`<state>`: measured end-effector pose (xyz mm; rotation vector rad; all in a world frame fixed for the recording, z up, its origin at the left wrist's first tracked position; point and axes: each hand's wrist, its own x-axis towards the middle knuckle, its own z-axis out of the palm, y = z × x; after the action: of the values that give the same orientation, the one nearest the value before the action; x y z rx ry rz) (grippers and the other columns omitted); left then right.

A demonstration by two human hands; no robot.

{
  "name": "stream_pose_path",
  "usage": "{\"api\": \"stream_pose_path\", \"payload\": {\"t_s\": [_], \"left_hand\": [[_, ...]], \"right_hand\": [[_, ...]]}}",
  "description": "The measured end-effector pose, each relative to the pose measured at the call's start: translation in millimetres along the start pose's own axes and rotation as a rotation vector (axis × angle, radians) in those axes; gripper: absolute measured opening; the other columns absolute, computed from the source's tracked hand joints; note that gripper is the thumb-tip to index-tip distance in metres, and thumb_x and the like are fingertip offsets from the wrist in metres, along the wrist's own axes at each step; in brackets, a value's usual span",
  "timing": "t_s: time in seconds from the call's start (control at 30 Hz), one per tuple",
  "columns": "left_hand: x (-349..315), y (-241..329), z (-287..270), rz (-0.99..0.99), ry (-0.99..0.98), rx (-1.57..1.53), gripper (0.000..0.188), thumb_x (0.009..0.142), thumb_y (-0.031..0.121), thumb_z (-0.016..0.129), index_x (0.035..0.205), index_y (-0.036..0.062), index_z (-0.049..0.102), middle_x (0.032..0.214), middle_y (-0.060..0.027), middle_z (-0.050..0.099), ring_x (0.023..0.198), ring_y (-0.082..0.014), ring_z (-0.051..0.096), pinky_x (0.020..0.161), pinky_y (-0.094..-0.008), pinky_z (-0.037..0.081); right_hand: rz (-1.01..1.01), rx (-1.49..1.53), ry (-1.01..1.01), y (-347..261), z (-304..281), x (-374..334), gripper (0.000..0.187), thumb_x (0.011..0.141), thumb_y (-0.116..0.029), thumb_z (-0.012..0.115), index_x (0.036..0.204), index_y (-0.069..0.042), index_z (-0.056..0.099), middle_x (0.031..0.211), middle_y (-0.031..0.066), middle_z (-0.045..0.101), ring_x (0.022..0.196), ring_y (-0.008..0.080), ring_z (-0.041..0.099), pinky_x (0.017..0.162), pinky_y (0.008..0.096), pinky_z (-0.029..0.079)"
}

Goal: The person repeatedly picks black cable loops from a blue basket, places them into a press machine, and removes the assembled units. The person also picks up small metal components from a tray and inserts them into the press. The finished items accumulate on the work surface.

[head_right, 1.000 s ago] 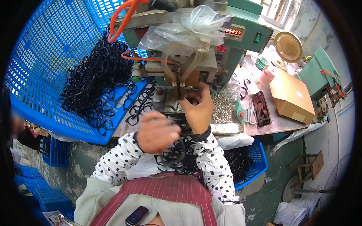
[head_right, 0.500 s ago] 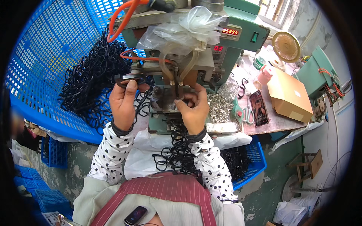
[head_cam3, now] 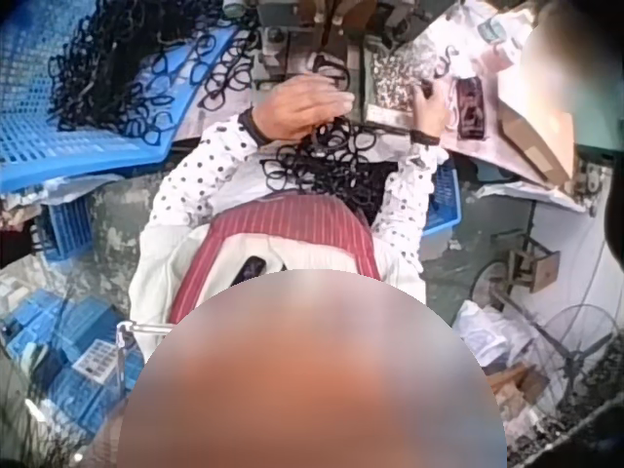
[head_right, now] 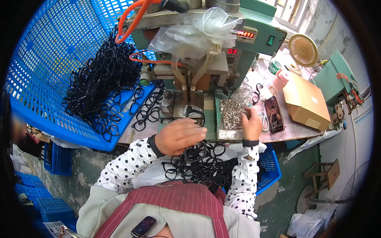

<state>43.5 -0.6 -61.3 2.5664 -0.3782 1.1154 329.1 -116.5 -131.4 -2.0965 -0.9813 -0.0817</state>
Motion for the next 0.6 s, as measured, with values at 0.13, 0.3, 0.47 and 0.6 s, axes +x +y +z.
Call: {"api": "stream_pose_path", "payload": {"t_s": [0.13,0.3,0.47,0.6], "left_hand": [[-2.9,-0.2,1.7,-0.006,0.0,0.002,0.056,0.07,-0.004,0.058,0.125,0.0042,0.058,0.129,-0.0124,0.06,0.109,-0.029,0.061,0.097,-0.0456,0.048],[-2.8,-0.2,-0.5,-0.017,-0.019,-0.01,0.052,0.074,0.001,0.061,0.125,0.0052,0.058,0.128,-0.0119,0.06,0.11,-0.0281,0.061,0.099,-0.0466,0.047],[-5.4,12.2,-13.7,-0.054,0.071,0.203,0.041,0.081,0.007,0.063,0.122,0.0083,0.059,0.123,-0.01,0.06,0.103,-0.0283,0.06,0.092,-0.0438,0.046],[-78.5,-25.4,-7.0,-0.436,0.452,0.465,0.026,0.082,0.013,0.065,0.108,0.0095,0.065,0.105,-0.0075,0.061,0.093,-0.0279,0.058,0.08,-0.0418,0.044]], "right_hand": [[-0.075,-0.393,-0.137,-2.9,-14.7,-26.7,0.03,0.075,-0.03,0.076,0.092,-0.008,0.067,0.085,0.0131,0.068,0.08,0.0333,0.066,0.069,0.0436,0.052],[-0.003,-0.131,0.014,-6.8,16.9,-22.4,0.019,0.078,-0.024,0.074,0.087,-0.007,0.07,0.083,0.0129,0.068,0.075,0.0301,0.066,0.066,0.0394,0.051],[0.112,0.306,0.154,-1.7,27.1,-16.1,0.012,0.082,-0.014,0.07,0.088,-0.004,0.069,0.073,0.0081,0.069,0.066,0.0164,0.066,0.064,0.0296,0.051],[0.188,0.357,0.161,16.6,31.4,-14.6,0.01,0.084,-0.011,0.068,0.09,-0.004,0.07,0.076,0.0077,0.071,0.07,0.0126,0.066,0.065,0.0269,0.051]]}}
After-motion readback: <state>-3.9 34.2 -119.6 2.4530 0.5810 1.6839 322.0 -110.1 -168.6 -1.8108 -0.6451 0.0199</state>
